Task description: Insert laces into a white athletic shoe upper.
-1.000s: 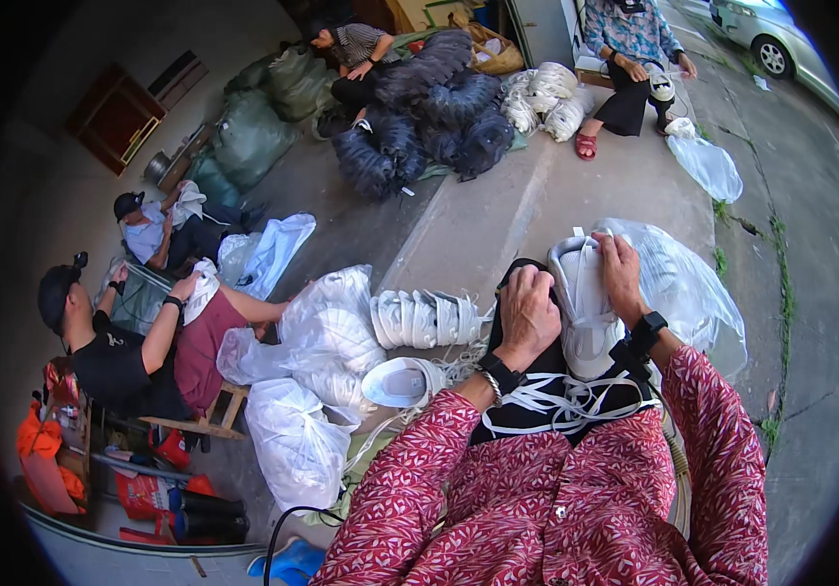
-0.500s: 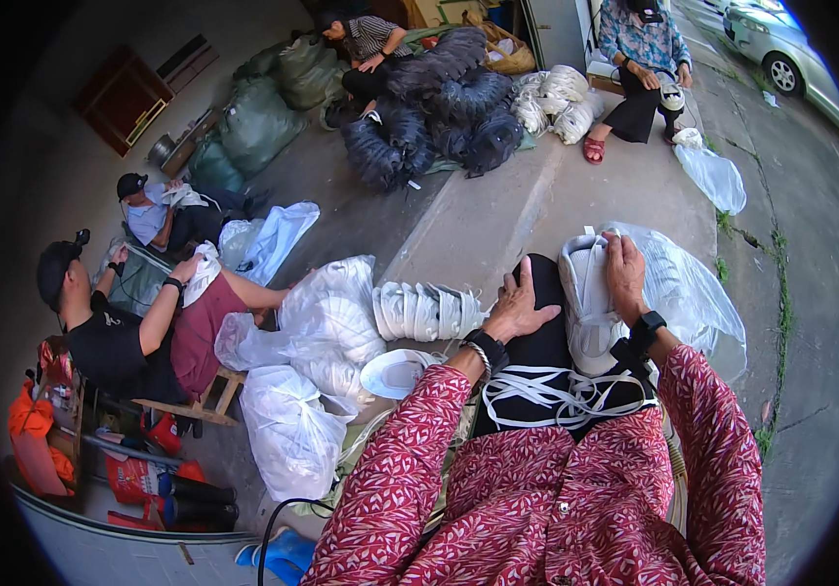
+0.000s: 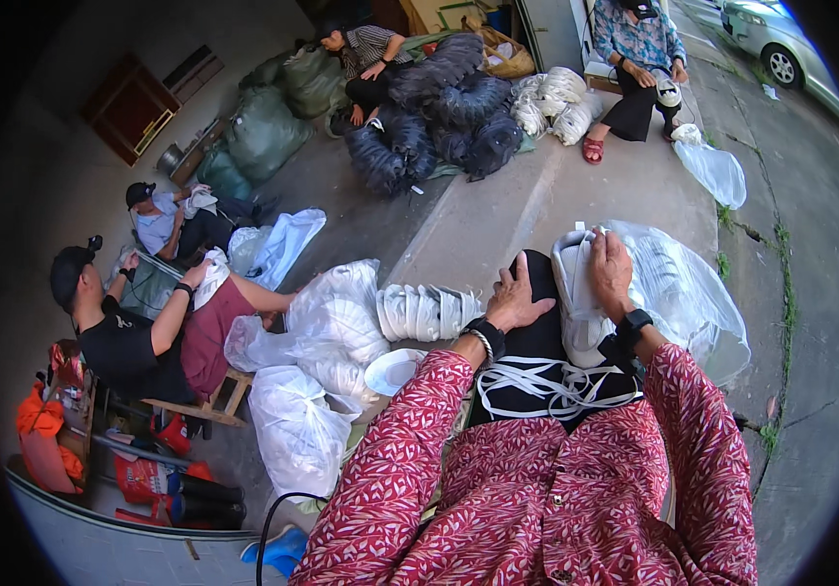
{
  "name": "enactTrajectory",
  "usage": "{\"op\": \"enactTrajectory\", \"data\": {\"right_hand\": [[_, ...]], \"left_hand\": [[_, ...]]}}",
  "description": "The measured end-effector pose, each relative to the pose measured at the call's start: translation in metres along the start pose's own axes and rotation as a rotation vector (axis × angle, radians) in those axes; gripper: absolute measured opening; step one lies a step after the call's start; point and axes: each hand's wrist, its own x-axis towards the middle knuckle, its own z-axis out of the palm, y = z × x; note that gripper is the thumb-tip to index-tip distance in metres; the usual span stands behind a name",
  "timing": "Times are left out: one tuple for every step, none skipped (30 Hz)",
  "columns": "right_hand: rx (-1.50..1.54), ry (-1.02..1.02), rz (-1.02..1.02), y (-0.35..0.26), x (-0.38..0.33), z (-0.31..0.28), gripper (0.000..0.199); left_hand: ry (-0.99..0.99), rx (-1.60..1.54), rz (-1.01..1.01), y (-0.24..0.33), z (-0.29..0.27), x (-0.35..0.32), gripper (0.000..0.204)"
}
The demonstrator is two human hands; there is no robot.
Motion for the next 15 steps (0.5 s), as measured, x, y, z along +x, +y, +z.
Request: {"op": "enactTrajectory", "data": {"right_hand": [[0.002,0.001,0.001,0.001,0.0,-0.001,0.032],[-0.01,0.013,-0.016,0.002,0.0,-0.001,0.032],[-0.023,0.026,-0.034,0.003,0.0,-0.002,0.032],[-0.02,0.026,-0.035,0.004,0.001,-0.002,0.032],[-0.015,0.02,-0.022,0.004,0.001,-0.002,0.032],[-0.01,0.014,-0.01,0.003,0.001,-0.003,0.032],[-0.007,0.013,-0.012,0.003,0.002,-0.003,0.032],[-0.009,0.011,0.001,0.007,0.003,-0.003,0.032],[-0.011,0.009,0.013,0.011,0.004,-0.004,0.031],[-0.013,0.012,0.013,0.015,0.005,-0.005,0.031],[-0.013,0.043,-0.016,0.016,0.004,-0.004,0.031],[-0.013,0.074,-0.045,0.017,0.004,-0.004,0.031],[-0.009,0.077,-0.047,0.018,0.004,-0.005,0.031],[-0.031,0.055,-0.039,0.02,0.005,-0.006,0.032],[-0.053,0.035,-0.031,0.021,0.006,-0.008,0.034]], "left_hand": [[-0.004,0.013,-0.004,0.002,0.0,0.0,0.109],[-0.008,0.026,-0.009,0.003,0.0,0.0,0.109],[-0.007,0.028,-0.01,0.005,-0.001,0.0,0.109],[-0.013,0.031,-0.012,0.006,-0.001,0.0,0.109],[-0.018,0.034,-0.014,0.007,-0.002,0.0,0.109],[-0.016,0.035,-0.016,0.008,-0.002,0.0,0.109],[-0.027,0.048,-0.033,0.009,-0.003,0.0,0.108],[-0.042,0.06,-0.046,0.012,-0.003,-0.001,0.108],[-0.042,0.059,-0.043,0.015,-0.003,0.0,0.108],[-0.053,0.059,-0.043,0.017,-0.003,0.0,0.107],[-0.06,0.063,-0.048,0.018,-0.004,-0.001,0.107],[-0.056,0.065,-0.048,0.02,-0.003,-0.002,0.107],[-0.058,0.076,-0.053,0.022,-0.003,-0.003,0.106],[-0.062,0.086,-0.057,0.022,-0.001,-0.002,0.106],[-0.06,0.088,-0.055,0.022,0.0,-0.002,0.106]]}}
